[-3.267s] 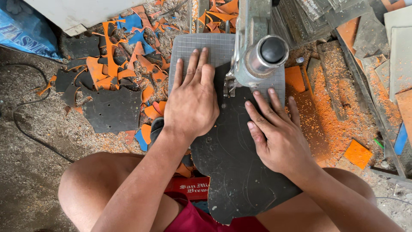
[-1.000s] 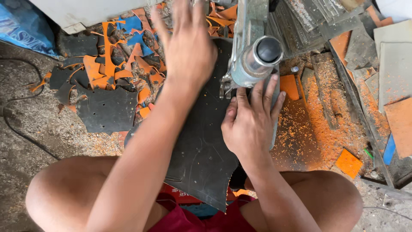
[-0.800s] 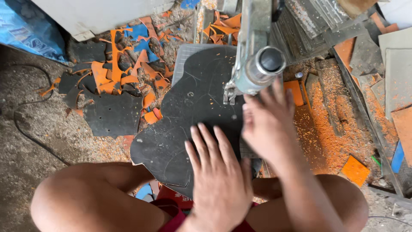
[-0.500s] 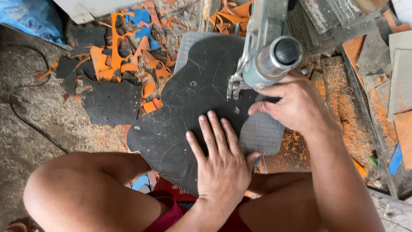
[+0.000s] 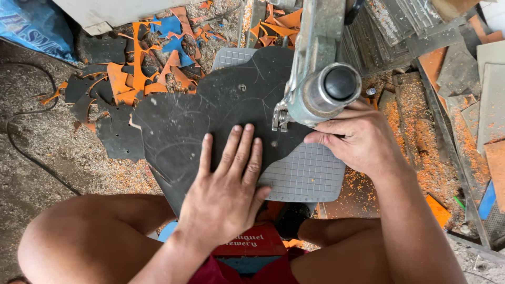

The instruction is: The person uses a vertical cutting machine to cut a black sheet of material on a gridded mat. They guide the material with both hands, rotating it to follow a curved outline, and remove the cut piece to continue cutting the remaining sheet.

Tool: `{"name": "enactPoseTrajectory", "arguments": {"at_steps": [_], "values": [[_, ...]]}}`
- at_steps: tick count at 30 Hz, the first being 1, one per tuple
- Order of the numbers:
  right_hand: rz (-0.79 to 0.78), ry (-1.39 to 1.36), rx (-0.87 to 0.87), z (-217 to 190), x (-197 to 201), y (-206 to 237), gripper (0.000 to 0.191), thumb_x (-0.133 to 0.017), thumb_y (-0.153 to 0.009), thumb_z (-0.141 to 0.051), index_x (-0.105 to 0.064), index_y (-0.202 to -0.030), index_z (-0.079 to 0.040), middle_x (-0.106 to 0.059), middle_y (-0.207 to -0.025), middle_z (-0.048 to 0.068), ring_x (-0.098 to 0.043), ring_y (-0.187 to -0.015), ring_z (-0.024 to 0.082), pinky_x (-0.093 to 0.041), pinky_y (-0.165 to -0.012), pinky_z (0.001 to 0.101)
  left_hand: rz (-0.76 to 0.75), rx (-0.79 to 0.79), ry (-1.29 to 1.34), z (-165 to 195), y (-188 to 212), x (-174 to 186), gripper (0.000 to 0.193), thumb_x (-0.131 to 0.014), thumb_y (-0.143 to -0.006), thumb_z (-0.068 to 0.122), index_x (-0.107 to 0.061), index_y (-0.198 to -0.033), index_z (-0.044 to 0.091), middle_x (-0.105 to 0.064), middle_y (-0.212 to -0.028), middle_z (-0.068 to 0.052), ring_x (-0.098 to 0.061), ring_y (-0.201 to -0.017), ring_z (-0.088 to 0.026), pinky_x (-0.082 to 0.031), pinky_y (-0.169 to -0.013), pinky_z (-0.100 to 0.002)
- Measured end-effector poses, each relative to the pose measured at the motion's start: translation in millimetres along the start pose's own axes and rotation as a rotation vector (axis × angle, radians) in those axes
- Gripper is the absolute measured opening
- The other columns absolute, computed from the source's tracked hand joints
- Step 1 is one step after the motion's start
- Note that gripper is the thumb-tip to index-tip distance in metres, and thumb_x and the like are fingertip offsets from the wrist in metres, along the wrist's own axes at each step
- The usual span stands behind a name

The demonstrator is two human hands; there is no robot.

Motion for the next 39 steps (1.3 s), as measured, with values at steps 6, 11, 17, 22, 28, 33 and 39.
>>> {"name": "enactPoseTrajectory", "arguments": {"at_steps": [6,11,17,22,28,33,39], "values": [[0.008,-0.006,-0.024,-5.2,1.2,-1.2,0.025,-0.091,-0.072,-0.014,-0.082,-0.095,-0.008,-0.079,-0.105,0.004,-0.072,-0.104,0.021,-0.059,-0.094,0.0347,0.012,-0.075,0.007,-14.0,-5.5,5.6,0.068,-0.046,-0.101,0.042,-0.043,-0.15,-0.004,-0.033,-0.162,-0.022,-0.027,-0.152,-0.034,-0.015,-0.121,-0.063],[0.101,0.024,0.071,-14.1,5.2,0.3,0.031,-0.095,-0.067,-0.022,-0.08,-0.089,-0.006,-0.077,-0.099,0.006,-0.071,-0.103,0.025,-0.056,-0.095,0.0403,-0.019,-0.198,0.012,-31.8,-15.1,12.4,0.07,-0.048,-0.098,0.045,-0.044,-0.149,-0.003,-0.035,-0.162,-0.019,-0.029,-0.152,-0.03,-0.015,-0.122,-0.061],[0.112,-0.046,-0.045,-19.9,-1.3,8.8,0.036,-0.096,-0.071,-0.023,-0.078,-0.097,-0.005,-0.077,-0.101,0.008,-0.073,-0.099,0.025,-0.055,-0.091,0.037,-0.036,-0.324,0.058,-58.9,-34.5,17.9,0.073,-0.049,-0.1,0.053,-0.045,-0.15,0.0,-0.037,-0.162,-0.016,-0.03,-0.152,-0.029,-0.016,-0.125,-0.054],[0.174,-0.022,-0.106,-29.6,-8.6,16.8,0.037,-0.094,-0.075,-0.024,-0.075,-0.099,-0.004,-0.076,-0.104,0.011,-0.072,-0.102,0.028,-0.055,-0.092,0.0392,-0.012,-0.363,0.075,-71.9,-53.3,21.6,0.075,-0.054,-0.094,0.062,-0.051,-0.149,0.011,-0.039,-0.16,-0.016,-0.03,-0.15,-0.03,-0.016,-0.124,-0.054],[0.169,-0.013,-0.146,-35.5,-10.7,17.1,0.036,-0.091,-0.079,-0.026,-0.072,-0.1,-0.004,-0.075,-0.102,0.012,-0.073,-0.096,0.029,-0.056,-0.085,0.0396,-0.029,-0.387,0.068,-78.7,-65.3,21.5,0.073,-0.058,-0.091,0.062,-0.054,-0.148,0.017,-0.037,-0.162,-0.013,-0.028,-0.151,-0.029,-0.015,-0.124,-0.054],[0.154,0.011,-0.163,-39.8,-12.5,15.3,0.036,-0.088,-0.083,-0.025,-0.071,-0.105,-0.003,-0.075,-0.101,0.013,-0.074,-0.092,0.032,-0.058,-0.08,0.0413,-0.05,-0.41,0.075,-83.0,-76.1,21.5,0.075,-0.063,-0.087,0.061,-0.054,-0.148,0.018,-0.035,-0.162,-0.013,-0.027,-0.151,-0.03,-0.015,-0.124,-0.053],[0.141,-0.024,-0.196,-39.2,-14.4,13.3,0.034,-0.085,-0.086,-0.025,-0.07,-0.107,-0.002,-0.075,-0.1,0.013,-0.074,-0.091,0.032,-0.057,-0.079,0.0412,-0.047,-0.415,0.09,-88.0,-85.4,23.5,0.076,-0.069,-0.083,0.06,-0.055,-0.148,0.022,-0.035,-0.163,-0.012,-0.028,-0.151,-0.03,-0.015,-0.124,-0.053]]}}
Point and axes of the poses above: each hand's wrist, its own y-axis away from the middle knuckle, its own x-axis out of the back of the hand, z = x × y, the point moved 6 cm from there along -y, towards the middle knuckle
